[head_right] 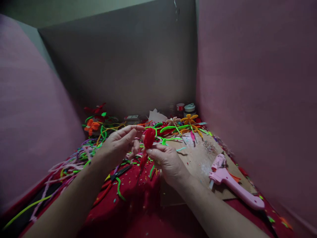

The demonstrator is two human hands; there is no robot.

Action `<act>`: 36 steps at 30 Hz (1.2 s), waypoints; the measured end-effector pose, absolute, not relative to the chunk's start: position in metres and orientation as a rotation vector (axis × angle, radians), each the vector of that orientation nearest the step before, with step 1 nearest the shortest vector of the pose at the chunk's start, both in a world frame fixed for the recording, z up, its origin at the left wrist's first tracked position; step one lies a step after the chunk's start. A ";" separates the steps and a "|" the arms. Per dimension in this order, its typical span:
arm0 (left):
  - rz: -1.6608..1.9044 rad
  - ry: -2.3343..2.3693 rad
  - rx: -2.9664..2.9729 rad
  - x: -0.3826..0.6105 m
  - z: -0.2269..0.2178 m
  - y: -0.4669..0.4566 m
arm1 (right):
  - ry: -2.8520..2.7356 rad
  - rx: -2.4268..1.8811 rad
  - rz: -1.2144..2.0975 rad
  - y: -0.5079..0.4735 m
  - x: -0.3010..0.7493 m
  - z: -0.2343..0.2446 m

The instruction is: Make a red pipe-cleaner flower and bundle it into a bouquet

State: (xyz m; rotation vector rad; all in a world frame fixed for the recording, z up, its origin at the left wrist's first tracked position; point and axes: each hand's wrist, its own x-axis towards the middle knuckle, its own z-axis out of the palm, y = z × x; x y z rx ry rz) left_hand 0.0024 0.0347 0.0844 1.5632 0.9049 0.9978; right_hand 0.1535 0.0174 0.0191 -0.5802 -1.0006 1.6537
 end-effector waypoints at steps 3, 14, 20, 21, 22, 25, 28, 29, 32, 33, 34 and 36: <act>0.982 1.008 1.664 0.009 0.079 0.033 | -0.848 -0.644 1.558 0.020 0.153 0.021; 0.796 1.546 2.874 0.034 0.022 0.021 | -0.804 -0.809 1.338 0.023 0.150 0.015; 0.939 1.491 2.766 0.026 0.023 0.026 | -0.889 -0.743 1.384 0.027 0.149 0.012; 1.017 1.469 2.666 0.025 0.024 0.026 | -0.922 -0.718 1.389 0.027 0.149 0.011; 1.085 1.440 2.569 0.024 0.024 0.026 | -0.967 -0.699 1.380 0.028 0.149 0.010; 1.219 1.364 2.336 0.020 0.026 0.023 | -1.097 -0.697 1.300 0.029 0.149 0.007; 1.247 1.313 2.054 0.020 0.028 0.019 | -1.158 -0.697 1.272 0.028 0.148 0.005; 1.240 1.288 1.923 0.020 0.029 0.017 | -1.164 -0.689 1.280 0.028 0.148 0.005; 1.197 1.155 1.511 0.022 0.033 0.014 | -1.144 -0.657 1.302 0.027 0.146 0.004; 1.175 1.101 1.397 0.022 0.034 0.014 | -1.125 -0.649 1.315 0.027 0.146 0.003; 1.149 1.043 1.305 0.022 0.036 0.013 | -1.100 -0.641 1.341 0.026 0.146 0.003; 1.096 0.922 1.176 0.020 0.037 0.012 | -1.042 -0.615 1.443 0.026 0.145 0.003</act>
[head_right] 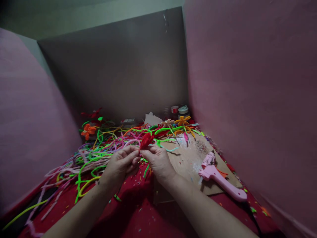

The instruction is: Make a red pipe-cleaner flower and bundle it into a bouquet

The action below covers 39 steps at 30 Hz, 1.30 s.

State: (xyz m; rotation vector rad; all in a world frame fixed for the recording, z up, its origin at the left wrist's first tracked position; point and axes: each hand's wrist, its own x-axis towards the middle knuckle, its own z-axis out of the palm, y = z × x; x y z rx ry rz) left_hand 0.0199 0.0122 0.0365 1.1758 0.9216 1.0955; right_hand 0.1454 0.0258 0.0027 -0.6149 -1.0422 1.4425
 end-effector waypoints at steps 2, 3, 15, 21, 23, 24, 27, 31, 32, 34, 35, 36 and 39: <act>1.047 0.794 1.081 0.018 0.035 0.013 | -0.998 -0.558 1.567 0.025 0.145 0.003; 1.025 0.734 1.035 0.017 0.034 0.014 | -0.985 -0.513 1.613 0.025 0.145 0.003; 1.246 1.250 1.991 0.017 0.014 0.016 | -0.809 -0.514 1.494 0.024 0.136 -0.004; 1.085 1.062 1.513 0.015 0.018 0.017 | -1.010 -0.525 1.373 0.025 0.138 -0.005; 1.005 0.879 1.256 0.014 0.018 0.019 | -1.038 -0.535 1.366 0.023 0.140 -0.002; 0.973 0.799 1.166 0.012 0.017 0.020 | -1.048 -0.543 1.378 0.021 0.141 0.000; 0.898 0.649 1.044 0.008 0.014 0.024 | -1.072 -0.556 1.422 0.019 0.142 0.002; 0.886 0.757 1.217 0.010 0.016 0.024 | -1.000 -0.533 1.410 0.021 0.139 -0.003; 0.916 0.844 1.341 0.012 0.016 0.022 | -0.981 -0.539 1.389 0.023 0.139 -0.005; 1.030 1.042 1.648 0.014 0.017 0.019 | -0.978 -0.564 1.342 0.025 0.137 -0.009; 1.102 1.130 1.792 0.015 0.016 0.017 | -0.994 -0.577 1.320 0.026 0.137 -0.011; 1.161 1.201 1.906 0.016 0.015 0.016 | -1.012 -0.587 1.300 0.027 0.137 -0.011; 1.189 1.275 1.976 0.016 0.012 0.015 | -1.070 -0.591 1.274 0.027 0.138 -0.010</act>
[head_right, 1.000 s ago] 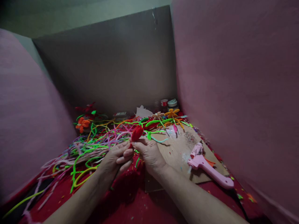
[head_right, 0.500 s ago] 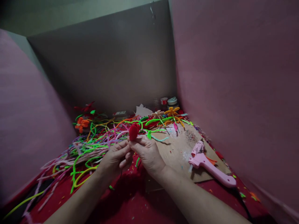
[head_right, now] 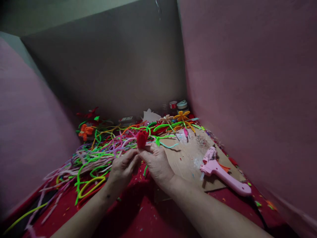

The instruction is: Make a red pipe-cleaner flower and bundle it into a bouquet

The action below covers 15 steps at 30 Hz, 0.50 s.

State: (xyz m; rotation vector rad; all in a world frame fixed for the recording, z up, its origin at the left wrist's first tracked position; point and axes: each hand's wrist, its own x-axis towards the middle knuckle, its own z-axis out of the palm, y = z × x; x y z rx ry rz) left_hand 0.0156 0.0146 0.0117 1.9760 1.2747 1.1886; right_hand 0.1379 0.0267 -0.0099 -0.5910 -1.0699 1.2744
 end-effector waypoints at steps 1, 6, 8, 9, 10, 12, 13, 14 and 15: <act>1.160 1.255 1.923 0.016 0.012 0.015 | -1.098 -0.595 1.267 0.026 0.139 -0.008; 1.078 1.032 1.525 0.017 0.022 0.016 | -1.229 -0.666 1.144 0.022 0.145 0.003; 1.041 0.929 1.344 0.017 0.024 0.015 | -1.222 -0.634 1.224 0.023 0.148 0.004; 1.017 0.873 1.258 0.016 0.024 0.015 | -1.213 -0.605 1.310 0.024 0.149 0.004; 0.987 0.813 1.178 0.015 0.023 0.015 | -1.198 -0.573 1.412 0.025 0.151 0.003; 0.917 0.677 1.049 0.013 0.020 0.016 | -1.160 -0.502 1.606 0.027 0.153 0.001; 0.881 0.612 1.003 0.012 0.018 0.017 | -1.137 -0.467 1.678 0.028 0.153 0.000; 0.847 0.562 0.974 0.011 0.017 0.017 | -1.111 -0.439 1.727 0.028 0.154 0.000; 0.825 0.534 0.967 0.011 0.016 0.018 | -1.083 -0.419 1.753 0.028 0.153 -0.001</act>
